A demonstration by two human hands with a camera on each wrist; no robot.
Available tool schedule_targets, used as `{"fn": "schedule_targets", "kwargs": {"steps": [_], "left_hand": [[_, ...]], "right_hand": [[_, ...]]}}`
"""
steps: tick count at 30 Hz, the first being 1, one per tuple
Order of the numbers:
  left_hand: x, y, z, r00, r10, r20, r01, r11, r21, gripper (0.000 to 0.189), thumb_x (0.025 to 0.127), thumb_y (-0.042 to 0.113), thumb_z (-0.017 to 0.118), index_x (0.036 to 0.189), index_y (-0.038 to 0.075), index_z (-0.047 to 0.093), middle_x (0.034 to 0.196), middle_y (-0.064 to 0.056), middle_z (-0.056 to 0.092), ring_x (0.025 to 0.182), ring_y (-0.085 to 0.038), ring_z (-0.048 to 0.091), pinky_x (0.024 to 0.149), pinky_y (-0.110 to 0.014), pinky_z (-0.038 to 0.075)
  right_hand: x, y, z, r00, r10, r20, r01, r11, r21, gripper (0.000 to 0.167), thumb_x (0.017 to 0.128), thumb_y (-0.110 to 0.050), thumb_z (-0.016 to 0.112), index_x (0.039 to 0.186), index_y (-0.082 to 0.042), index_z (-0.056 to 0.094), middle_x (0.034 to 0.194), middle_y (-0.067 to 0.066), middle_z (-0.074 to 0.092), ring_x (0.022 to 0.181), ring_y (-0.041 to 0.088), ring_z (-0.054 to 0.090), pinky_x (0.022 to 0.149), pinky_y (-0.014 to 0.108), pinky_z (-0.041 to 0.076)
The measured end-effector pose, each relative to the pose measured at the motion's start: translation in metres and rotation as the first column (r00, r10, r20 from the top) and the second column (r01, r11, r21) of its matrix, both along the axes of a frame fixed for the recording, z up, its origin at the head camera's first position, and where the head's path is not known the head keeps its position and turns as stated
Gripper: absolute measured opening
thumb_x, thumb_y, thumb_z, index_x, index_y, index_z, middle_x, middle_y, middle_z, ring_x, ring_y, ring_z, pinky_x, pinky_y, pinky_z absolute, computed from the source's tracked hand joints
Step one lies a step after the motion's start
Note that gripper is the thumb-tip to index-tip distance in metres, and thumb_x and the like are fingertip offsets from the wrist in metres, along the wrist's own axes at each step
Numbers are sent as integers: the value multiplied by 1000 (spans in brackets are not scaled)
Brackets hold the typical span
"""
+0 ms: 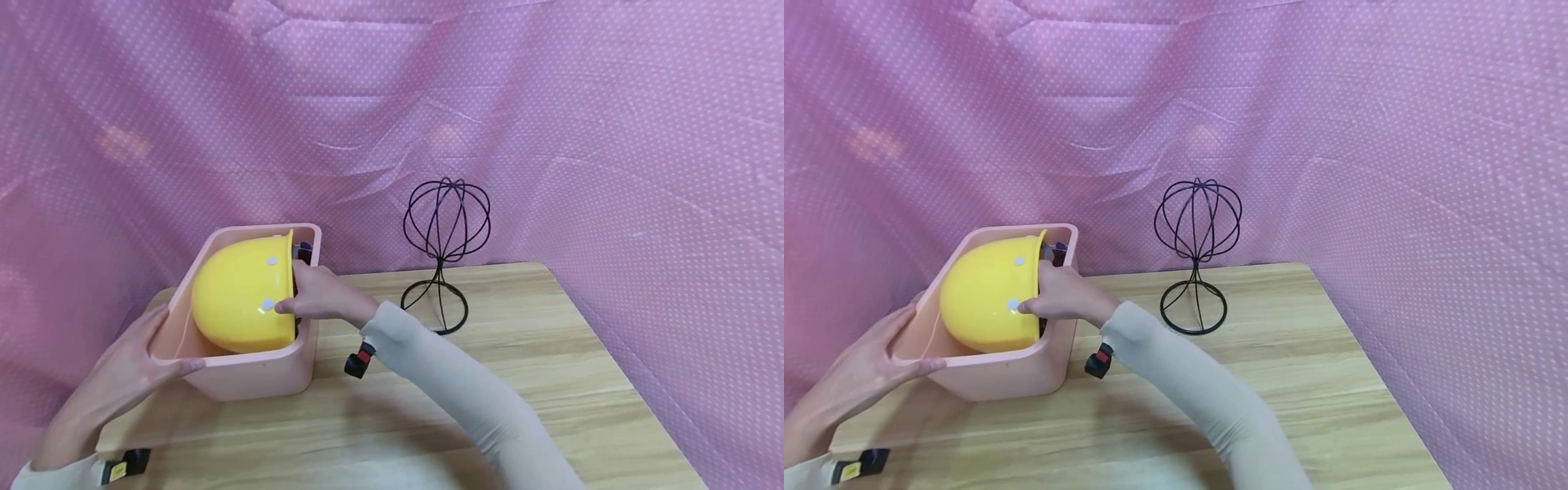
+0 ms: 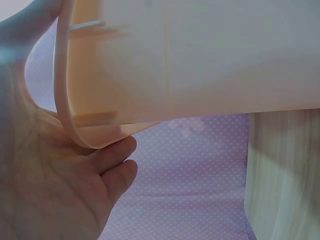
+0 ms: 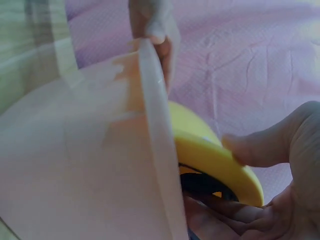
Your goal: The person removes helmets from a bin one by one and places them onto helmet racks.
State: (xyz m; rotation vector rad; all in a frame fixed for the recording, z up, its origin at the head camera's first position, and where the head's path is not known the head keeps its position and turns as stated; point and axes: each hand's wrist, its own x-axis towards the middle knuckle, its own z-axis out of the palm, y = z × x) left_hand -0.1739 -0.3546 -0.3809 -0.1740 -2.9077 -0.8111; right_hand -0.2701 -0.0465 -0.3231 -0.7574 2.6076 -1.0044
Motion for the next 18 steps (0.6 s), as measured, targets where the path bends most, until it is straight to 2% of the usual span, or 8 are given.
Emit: {"fn": "schedule_targets", "kwargs": {"steps": [4,8,14,18], "left_hand": [[-1,-2,-1,999,-21,-23,21,1000,-9,112,85,48,78,163,6,9,164,-35,17,147,-61,20,111,-82,17],[-1,-2,-2,999,-22,-37,21,999,-27,112,85,49,78,163,3,11,163,-35,19,146,-62,21,112,-81,17],[-2,0,1,1000,-3,-15,2,997,-74,113,85,54,76,162,2,11,164,-34,17,147,-62,19,109,-82,19],[-5,1,4,1000,-10,0,10,996,-89,113,86,54,75,162,-1,11,164,-35,17,146,-62,19,108,-82,20]], "right_hand": [[-1,-2,-2,995,-18,93,24,998,-59,56,91,-25,77,138,-13,48,115,-2,68,93,5,67,87,23,59],[-1,-2,-5,974,-20,227,63,981,-181,49,91,-17,76,134,-11,52,114,2,70,89,7,69,82,25,61],[-2,-2,-10,937,-41,348,160,933,-322,46,92,-10,73,134,-9,54,119,8,72,95,15,74,85,31,64],[-6,1,-14,921,-49,387,225,877,-424,41,93,-7,72,130,-5,54,116,13,75,95,19,76,82,33,64]]}}
